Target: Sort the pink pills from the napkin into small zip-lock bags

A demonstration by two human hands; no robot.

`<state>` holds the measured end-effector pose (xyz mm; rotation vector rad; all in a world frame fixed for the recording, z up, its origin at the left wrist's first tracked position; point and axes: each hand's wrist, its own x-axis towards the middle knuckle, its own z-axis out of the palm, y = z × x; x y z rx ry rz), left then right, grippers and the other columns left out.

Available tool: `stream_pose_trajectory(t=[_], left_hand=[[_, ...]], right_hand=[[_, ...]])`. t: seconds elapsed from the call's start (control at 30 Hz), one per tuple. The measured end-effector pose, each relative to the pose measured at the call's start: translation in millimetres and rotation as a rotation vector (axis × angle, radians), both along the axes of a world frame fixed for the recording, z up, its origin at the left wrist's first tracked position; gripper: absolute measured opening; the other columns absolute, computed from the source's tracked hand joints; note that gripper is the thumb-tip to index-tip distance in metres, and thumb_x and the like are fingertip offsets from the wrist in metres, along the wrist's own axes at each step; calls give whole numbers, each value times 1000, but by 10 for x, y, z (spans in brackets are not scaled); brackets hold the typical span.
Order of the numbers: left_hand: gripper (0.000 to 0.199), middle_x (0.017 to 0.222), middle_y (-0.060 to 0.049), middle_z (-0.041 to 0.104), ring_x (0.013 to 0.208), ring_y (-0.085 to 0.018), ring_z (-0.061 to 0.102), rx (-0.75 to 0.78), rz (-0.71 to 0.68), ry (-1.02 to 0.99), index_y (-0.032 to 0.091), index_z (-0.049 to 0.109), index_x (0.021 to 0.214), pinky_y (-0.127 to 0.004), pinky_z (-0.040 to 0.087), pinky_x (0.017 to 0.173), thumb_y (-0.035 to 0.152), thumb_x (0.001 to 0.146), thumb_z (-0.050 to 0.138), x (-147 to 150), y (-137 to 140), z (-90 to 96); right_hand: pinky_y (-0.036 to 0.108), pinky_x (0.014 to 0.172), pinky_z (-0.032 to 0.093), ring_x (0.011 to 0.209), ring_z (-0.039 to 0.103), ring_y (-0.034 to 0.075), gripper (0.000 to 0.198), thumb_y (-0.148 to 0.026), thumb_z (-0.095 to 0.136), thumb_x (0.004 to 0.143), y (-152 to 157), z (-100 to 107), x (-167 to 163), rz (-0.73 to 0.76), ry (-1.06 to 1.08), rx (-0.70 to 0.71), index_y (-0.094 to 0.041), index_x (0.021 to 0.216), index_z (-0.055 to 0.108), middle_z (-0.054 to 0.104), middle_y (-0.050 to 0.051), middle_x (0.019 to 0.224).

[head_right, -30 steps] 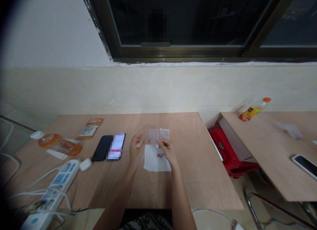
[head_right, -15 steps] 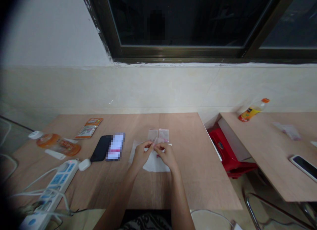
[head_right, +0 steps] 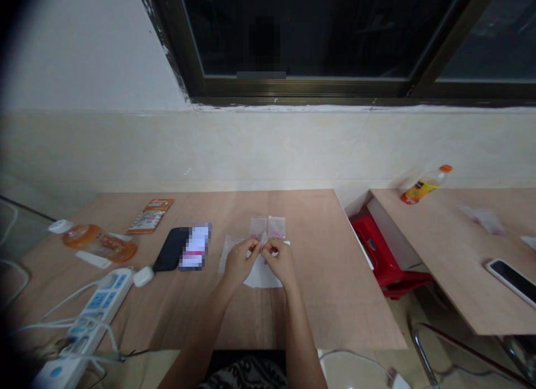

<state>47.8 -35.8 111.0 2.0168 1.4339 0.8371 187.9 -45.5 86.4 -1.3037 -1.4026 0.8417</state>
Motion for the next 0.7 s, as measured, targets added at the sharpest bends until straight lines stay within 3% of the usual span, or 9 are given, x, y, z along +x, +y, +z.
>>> stream_pose_trajectory(t=[0.4, 0.57, 0.7], left_hand=[[16, 78, -2, 70, 74, -16, 62, 85, 73, 121, 20, 63, 80, -26, 37, 68, 18, 90, 50, 63, -62, 2], [18, 70, -1, 66, 69, -16, 60, 171, 183, 171, 19, 60, 72, -27, 37, 68, 18, 88, 52, -15, -31, 15], [19, 68, -1, 65, 68, -15, 59, 212, 169, 186, 19, 60, 71, -27, 37, 69, 19, 88, 51, -65, -31, 15]], right_hand=[[23, 55, 35, 52, 48, 12, 22, -31, 55, 75, -16, -23, -102, -208, -200, 34, -19, 56, 54, 52, -2, 53], [23, 53, 33, 50, 46, 12, 20, -30, 53, 72, -31, 33, -41, -367, -250, 19, -20, 55, 51, 49, -3, 50], [23, 53, 34, 51, 48, 13, 21, -30, 51, 76, -35, 43, 0, -352, -230, 1, -19, 59, 54, 53, -2, 53]])
